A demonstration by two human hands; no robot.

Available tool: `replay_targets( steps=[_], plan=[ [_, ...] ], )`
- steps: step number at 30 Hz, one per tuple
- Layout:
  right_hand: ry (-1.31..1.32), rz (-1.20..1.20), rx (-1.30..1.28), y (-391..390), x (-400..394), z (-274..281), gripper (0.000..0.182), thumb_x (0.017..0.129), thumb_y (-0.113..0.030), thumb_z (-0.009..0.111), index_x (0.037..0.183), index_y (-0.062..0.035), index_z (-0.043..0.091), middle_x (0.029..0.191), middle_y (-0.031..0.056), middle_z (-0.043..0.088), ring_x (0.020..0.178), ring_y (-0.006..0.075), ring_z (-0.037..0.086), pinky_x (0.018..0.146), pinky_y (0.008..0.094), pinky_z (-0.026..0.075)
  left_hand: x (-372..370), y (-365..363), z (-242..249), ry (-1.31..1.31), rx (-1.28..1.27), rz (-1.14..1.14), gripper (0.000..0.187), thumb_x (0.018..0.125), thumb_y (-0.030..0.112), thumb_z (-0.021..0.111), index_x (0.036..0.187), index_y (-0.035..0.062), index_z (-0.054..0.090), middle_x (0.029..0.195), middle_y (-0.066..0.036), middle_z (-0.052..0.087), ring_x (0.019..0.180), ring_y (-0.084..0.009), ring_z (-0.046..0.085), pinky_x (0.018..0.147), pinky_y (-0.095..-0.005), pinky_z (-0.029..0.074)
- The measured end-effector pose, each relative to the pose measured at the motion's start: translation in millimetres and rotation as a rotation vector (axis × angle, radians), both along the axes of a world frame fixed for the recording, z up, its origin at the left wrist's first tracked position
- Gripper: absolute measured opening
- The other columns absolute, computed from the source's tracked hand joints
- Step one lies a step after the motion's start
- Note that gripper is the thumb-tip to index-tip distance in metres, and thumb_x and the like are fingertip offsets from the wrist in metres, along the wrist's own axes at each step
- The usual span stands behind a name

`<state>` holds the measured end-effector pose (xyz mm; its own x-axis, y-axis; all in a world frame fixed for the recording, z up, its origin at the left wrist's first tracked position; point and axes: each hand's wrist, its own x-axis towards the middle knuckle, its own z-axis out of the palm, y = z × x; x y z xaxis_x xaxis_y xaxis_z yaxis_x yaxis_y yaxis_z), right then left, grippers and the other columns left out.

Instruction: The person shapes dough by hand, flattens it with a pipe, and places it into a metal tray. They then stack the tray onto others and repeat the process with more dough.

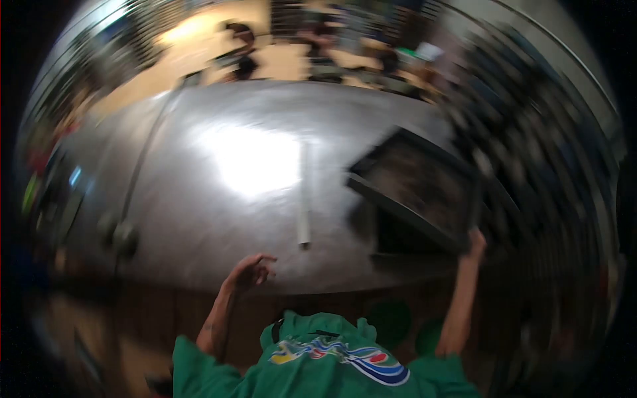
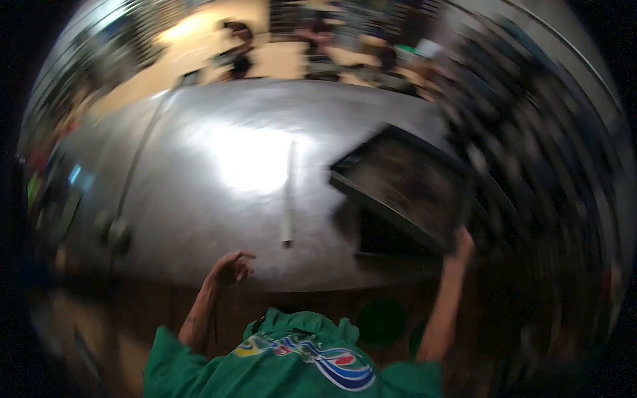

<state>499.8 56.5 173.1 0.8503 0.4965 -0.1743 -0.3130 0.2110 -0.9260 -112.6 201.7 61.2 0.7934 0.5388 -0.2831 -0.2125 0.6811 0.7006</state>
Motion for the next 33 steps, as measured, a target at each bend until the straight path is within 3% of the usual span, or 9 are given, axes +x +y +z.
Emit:
replay_targets(
  steps=[4, 6, 8, 10, 13, 15, 20, 26, 33],
  plan=[
    [0.070, 0.333, -0.035, -60, 100, -121, 0.020, 0.081, -0.020, 0.057, 0.097, -0.0070, 0.060, 0.092, 0.0033, 0.057, 0.085, 0.0192, 0.055, 0.080, 0.0330, 0.046, -64, -54, -8, 0.062, 0.019, 0.526, 0.050, 0.090, 0.048, 0.056, 0.114, 0.0038, 0.060, 0.082, -0.009, 0.065, 0.055, -0.0080, 0.048, 0.050, -0.0213, 0.040],
    [-1.265, 0.349, -0.224, -78, 87, -126, 0.023, 0.082, -0.016, 0.053, 0.099, -0.0007, 0.058, 0.105, 0.0079, 0.054, 0.092, 0.0216, 0.051, 0.085, 0.0334, 0.042, -81, -91, -11, 0.170, -0.069, 0.745, 0.043, 0.095, 0.043, 0.051, 0.115, 0.0060, 0.059, 0.082, -0.003, 0.062, 0.061, -0.0105, 0.051, 0.055, -0.0223, 0.041],
    [-1.471, 0.575, -0.425, -80, 137, -138, 0.025, 0.081, -0.018, 0.054, 0.097, 0.0002, 0.057, 0.100, 0.0135, 0.056, 0.091, 0.0268, 0.053, 0.084, 0.0382, 0.042, -89, -132, -9, 0.215, -0.176, 0.825, 0.047, 0.089, 0.047, 0.060, 0.109, 0.0046, 0.061, 0.081, -0.008, 0.063, 0.059, -0.0091, 0.051, 0.054, -0.0213, 0.041],
    [-0.611, 0.399, -0.510, -74, 162, -156, 0.029, 0.081, -0.024, 0.056, 0.096, 0.0015, 0.060, 0.095, 0.0169, 0.059, 0.087, 0.0321, 0.055, 0.080, 0.0413, 0.045, -94, -163, -20, 0.342, -0.259, 0.995, 0.047, 0.087, 0.048, 0.062, 0.105, 0.0052, 0.061, 0.082, -0.008, 0.064, 0.059, -0.0105, 0.052, 0.056, -0.0230, 0.043],
    [-0.825, -0.011, -1.294, -12, 102, -79, 0.040, 0.082, -0.031, 0.061, 0.100, 0.0039, 0.062, 0.097, 0.0212, 0.063, 0.086, 0.0352, 0.058, 0.081, 0.0441, 0.046, -115, -198, -39, 0.304, -0.373, 1.074, 0.044, 0.085, 0.049, 0.063, 0.100, 0.0069, 0.061, 0.084, -0.008, 0.065, 0.061, -0.0121, 0.055, 0.057, -0.0254, 0.045],
    [-1.108, -0.064, -1.046, 30, 76, -62, 0.055, 0.082, -0.040, 0.067, 0.112, 0.0049, 0.061, 0.104, 0.0238, 0.064, 0.093, 0.0349, 0.061, 0.086, 0.0427, 0.047, -129, -208, -52, 0.282, -0.425, 1.153, 0.042, 0.085, 0.048, 0.064, 0.098, 0.0077, 0.061, 0.085, -0.008, 0.065, 0.061, -0.0130, 0.056, 0.058, -0.0260, 0.046],
    [-0.708, 0.664, -0.053, 210, -267, 8, 0.034, 0.090, -0.014, 0.064, 0.120, 0.0013, 0.059, 0.114, 0.0109, 0.063, 0.102, 0.0195, 0.059, 0.089, 0.0317, 0.047, -184, -192, -68, 0.159, -0.529, 1.304, 0.039, 0.084, 0.046, 0.066, 0.094, 0.0088, 0.061, 0.086, -0.008, 0.066, 0.063, -0.0152, 0.059, 0.059, -0.0270, 0.048],
    [-0.305, 1.833, -0.211, 303, -708, -45, 0.054, 0.087, -0.031, 0.065, 0.126, 0.0033, 0.049, 0.109, 0.0153, 0.059, 0.093, 0.0232, 0.062, 0.080, 0.0359, 0.053, -311, -183, -41, 0.040, -0.366, 1.542, 0.033, 0.091, 0.040, 0.059, 0.100, 0.0089, 0.061, 0.092, -0.010, 0.067, 0.074, -0.0189, 0.063, 0.067, -0.0312, 0.050],
    [-0.773, 1.300, -0.828, 327, -1011, -102, 0.109, 0.069, -0.064, 0.069, 0.142, 0.0028, 0.024, 0.145, 0.0302, 0.021, 0.130, 0.0479, 0.031, 0.105, 0.0537, 0.033, -459, -349, -56, 0.294, -0.213, 1.890, 0.034, 0.099, 0.033, 0.046, 0.122, 0.0094, 0.053, 0.119, -0.006, 0.057, 0.105, -0.0182, 0.058, 0.080, -0.0311, 0.046]
  ],
)
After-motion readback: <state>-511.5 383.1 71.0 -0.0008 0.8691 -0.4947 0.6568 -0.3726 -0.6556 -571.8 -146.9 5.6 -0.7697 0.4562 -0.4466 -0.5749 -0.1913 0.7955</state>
